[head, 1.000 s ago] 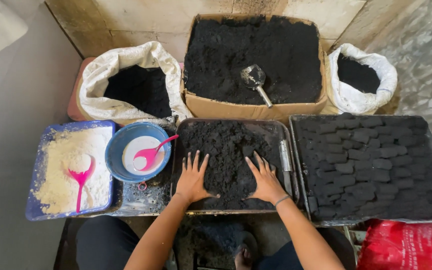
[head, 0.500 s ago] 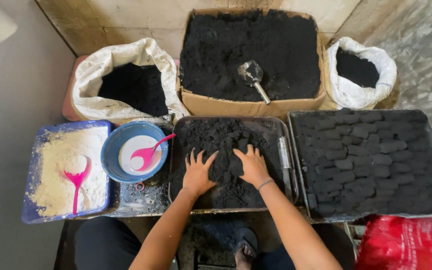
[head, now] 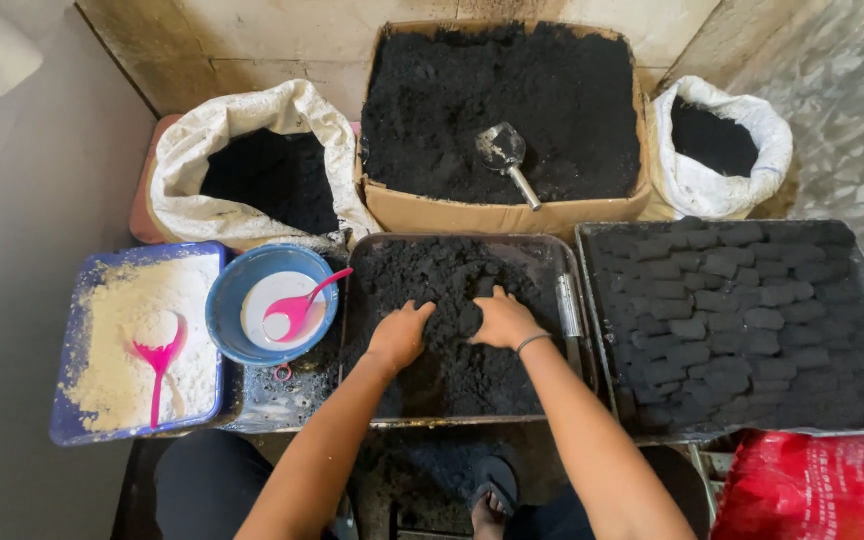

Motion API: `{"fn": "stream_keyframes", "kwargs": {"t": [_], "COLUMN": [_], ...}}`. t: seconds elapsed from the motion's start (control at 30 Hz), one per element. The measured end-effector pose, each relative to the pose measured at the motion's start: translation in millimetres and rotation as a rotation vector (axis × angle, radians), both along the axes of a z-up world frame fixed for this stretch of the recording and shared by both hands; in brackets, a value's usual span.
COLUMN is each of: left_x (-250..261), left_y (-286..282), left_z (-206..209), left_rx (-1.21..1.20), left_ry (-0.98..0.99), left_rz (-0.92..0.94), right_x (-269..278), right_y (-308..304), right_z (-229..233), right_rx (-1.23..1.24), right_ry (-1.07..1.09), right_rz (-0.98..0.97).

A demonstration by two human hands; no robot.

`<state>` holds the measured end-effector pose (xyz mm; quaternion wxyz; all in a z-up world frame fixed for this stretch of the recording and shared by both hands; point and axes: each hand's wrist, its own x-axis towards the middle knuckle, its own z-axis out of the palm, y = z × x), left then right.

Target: The person mixes a dark granular material in a metal tray by hand, then shapes it into small rectangular briquettes and places them on a tray to the right. The person also handles a white powder and a liquid in a bowl nearby.

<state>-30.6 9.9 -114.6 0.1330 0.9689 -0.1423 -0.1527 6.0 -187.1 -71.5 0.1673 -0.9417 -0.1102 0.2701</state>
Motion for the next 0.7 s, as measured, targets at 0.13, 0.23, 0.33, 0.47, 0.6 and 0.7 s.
{"fn": "stream_keyframes", "kwargs": {"t": [0.13,0.23,0.33,0.47,0.6,0.7], "left_x": [4.1,1.3,-5.7,-15.0,-15.5,-18.0], "left_y": [2.9,1.1,-2.0,-8.9,-16.6,-28.4], "left_z": [21.3,42.6,69.8,113.1,114.0,119.6], "left_rx": [-0.054,-0.107,-0.121,-0.18,-0.135,0.015], "left_ry": [0.029,0.086,0.062,0.13,0.157,0.197], "left_rz": [0.035,0.121,0.148,0.176,0.047,-0.065], "right_x": [-4.8,-15.4,-24.8,-44.8,-50.6,-52.1], "right_y": [8.2,7.4,2.8,2.4,4.1,16.1], "right_z": [63.4,87.4,84.5,60.1,19.4,45.7], "right_rx": [0.076,0.196,0.302,0.277,0.293,0.16], "right_ry": [0.12,0.095,-0.019,-0.408,-0.556,-0.268], "right_rz": [-0.067,-0.093,-0.123,-0.108,0.102,0.061]}}
